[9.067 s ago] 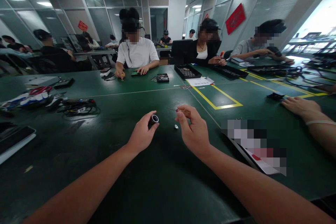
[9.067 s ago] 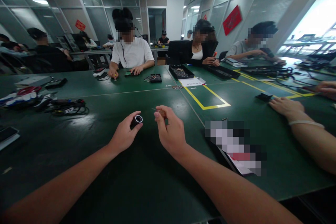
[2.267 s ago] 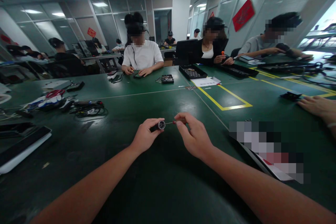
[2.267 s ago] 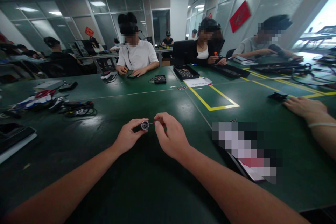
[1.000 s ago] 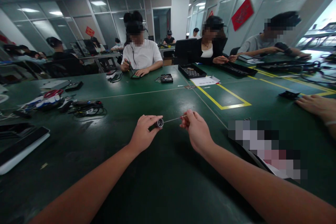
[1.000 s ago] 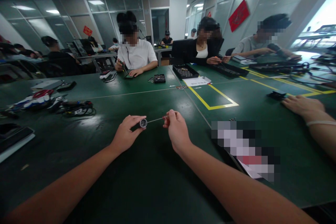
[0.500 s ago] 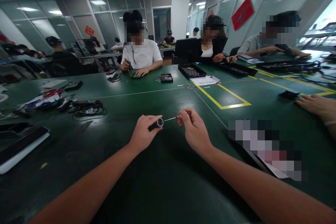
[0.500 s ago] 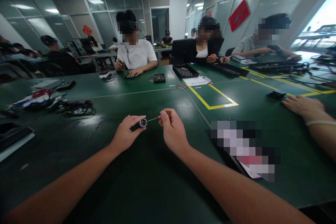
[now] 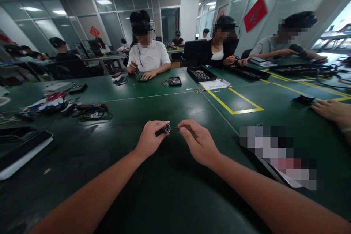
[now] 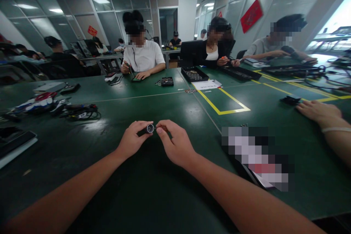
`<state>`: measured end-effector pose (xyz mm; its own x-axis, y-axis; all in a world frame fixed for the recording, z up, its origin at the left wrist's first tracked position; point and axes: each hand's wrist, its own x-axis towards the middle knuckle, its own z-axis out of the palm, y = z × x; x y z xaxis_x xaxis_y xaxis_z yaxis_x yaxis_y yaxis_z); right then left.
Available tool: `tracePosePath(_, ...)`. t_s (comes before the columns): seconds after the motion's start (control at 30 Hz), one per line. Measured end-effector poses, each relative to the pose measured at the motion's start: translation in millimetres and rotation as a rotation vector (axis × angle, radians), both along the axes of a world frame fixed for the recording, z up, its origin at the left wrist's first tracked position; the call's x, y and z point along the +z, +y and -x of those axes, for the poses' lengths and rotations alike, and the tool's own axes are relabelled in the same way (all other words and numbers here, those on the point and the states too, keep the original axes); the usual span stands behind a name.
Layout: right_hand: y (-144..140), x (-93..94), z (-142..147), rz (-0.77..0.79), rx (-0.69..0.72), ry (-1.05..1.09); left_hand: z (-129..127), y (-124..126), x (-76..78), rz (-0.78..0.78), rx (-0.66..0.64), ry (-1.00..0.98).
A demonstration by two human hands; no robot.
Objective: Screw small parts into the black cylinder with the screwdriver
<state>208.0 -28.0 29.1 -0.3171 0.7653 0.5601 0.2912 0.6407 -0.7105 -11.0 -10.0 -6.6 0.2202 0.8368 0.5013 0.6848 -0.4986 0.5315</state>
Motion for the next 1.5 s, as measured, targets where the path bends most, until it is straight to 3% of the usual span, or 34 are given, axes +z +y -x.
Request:
tracePosePath(0.4,-10.4,13.1,-0.7,-0.271,0.258,-0.262,-0.7,-2.1,3.6,0.004,-0.004,0.012)
tracePosePath(0.93,-17.9,16.1,4.0,-0.361,0.311,-0.408,-0.5,-1.8,2.8,-0.051,-0.014,0.015)
tracePosePath(1.07,-16.4,12.4,4.0,-0.227,0.238,-0.271,-0.1,-1.6,2.9,-0.054,0.005,0.001)
tracePosePath(1.2,-5.4,3.3,3.6,0.100,0.010,0.042,0.8,0.2,-0.8,-0.061,0.016,-0.017)
tracePosePath(1.3,6.3,-2.6,3.5,0.311,-0.078,0.299,0.1,-0.1,-1.8,-0.060,0.015,-0.006)
tracePosePath(1.4,14.6,-4.8,3.4,0.432,-0.163,0.363,-1.2,-1.4,-1.2,-0.031,0.017,0.010)
tracePosePath(1.5,16.3,-4.9,2.9,0.417,-0.233,0.260,-1.0,-1.6,-1.1,-0.008,0.027,0.012)
